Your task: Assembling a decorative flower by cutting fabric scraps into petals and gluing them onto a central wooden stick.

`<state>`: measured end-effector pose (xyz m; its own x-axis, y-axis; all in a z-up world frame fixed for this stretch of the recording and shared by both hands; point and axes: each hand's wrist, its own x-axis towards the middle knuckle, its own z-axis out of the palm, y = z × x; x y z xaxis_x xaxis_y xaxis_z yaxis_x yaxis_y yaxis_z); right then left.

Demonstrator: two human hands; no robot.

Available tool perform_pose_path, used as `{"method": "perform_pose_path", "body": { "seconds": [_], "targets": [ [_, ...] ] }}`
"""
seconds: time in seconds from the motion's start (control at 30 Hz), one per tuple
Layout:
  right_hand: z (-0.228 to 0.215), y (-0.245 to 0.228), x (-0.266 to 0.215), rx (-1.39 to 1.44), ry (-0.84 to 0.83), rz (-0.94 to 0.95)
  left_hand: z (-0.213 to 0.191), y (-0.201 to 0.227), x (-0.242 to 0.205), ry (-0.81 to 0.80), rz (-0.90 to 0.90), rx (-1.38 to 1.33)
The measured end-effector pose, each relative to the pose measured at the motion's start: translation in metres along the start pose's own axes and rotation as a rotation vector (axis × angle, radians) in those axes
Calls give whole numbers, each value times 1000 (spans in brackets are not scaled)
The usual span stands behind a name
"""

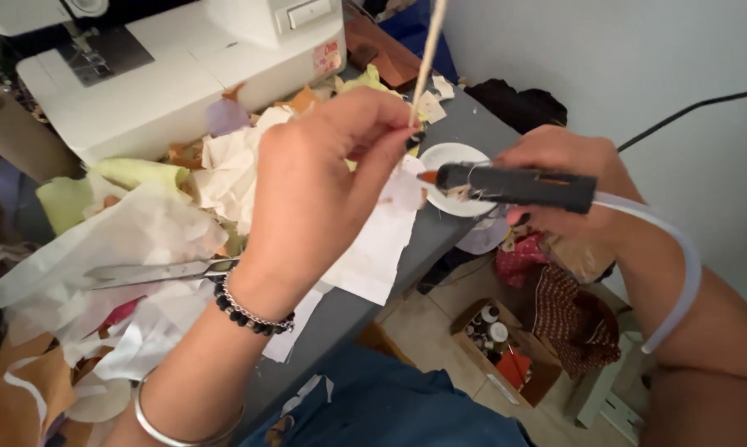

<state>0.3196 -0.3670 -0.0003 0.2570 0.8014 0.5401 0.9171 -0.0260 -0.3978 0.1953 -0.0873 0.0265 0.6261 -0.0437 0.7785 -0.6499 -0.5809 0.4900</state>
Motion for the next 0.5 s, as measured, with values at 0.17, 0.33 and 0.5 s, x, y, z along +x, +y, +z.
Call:
{"method": "perform_pose_path", "body": {
  "seconds": [0.17, 0.33, 0.5],
  "targets": [
    [5, -2, -2, -110, 5, 62, -1, 3, -1, -23, -62, -11],
    [7, 0, -2, -137, 13, 33, 0, 6, -2, -26, -72, -5],
    [7, -7, 5, -177, -15, 28, 1, 8, -2, -11, -59, 1]
  ]
}}
